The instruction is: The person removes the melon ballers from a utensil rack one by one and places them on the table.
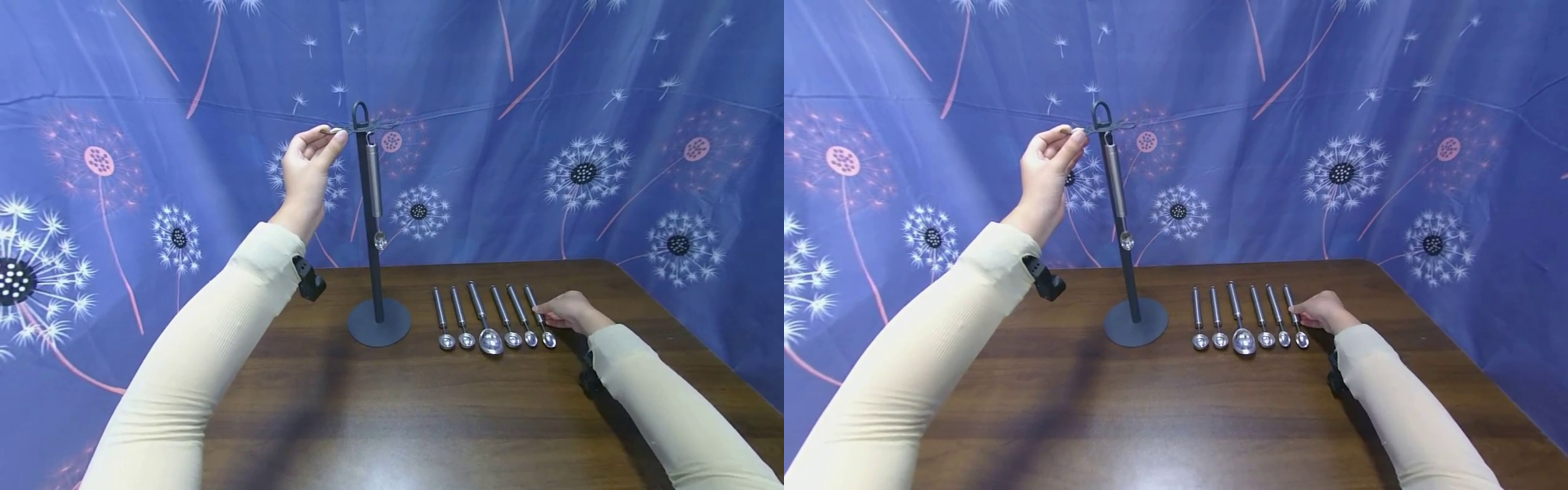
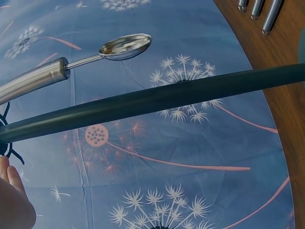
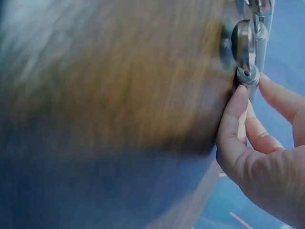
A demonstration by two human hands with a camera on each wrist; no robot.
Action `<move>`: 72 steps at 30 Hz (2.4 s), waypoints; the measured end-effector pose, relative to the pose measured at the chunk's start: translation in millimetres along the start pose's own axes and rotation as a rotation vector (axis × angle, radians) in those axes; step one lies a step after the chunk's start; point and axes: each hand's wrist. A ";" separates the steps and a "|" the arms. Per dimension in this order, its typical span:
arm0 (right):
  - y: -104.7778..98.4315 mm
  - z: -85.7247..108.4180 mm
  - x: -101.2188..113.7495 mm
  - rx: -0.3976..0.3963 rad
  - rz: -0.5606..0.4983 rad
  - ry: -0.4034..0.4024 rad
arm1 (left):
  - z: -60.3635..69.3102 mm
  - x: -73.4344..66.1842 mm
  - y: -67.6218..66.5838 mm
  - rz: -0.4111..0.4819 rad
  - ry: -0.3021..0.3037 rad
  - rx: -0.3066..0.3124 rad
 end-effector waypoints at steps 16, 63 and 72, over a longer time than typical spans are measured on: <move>-8.8 -4.1 -3.3 0.082 -0.088 -0.009 | -0.6 0.2 0.5 0.009 -0.005 -0.006; 75.5 71.9 171.8 0.113 -0.212 -0.302 | 0.7 -15.8 -1.2 -0.064 -0.048 0.009; 105.5 102.4 224.8 0.191 -0.326 -0.391 | -1.2 -17.5 0.0 -0.117 -0.047 0.026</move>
Point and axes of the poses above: each hand's wrist, its own z-axis away from the middle knuckle, its own y-axis out of the palm, x = y × z, and after that the axes turned 10 degrees about y, right-handed
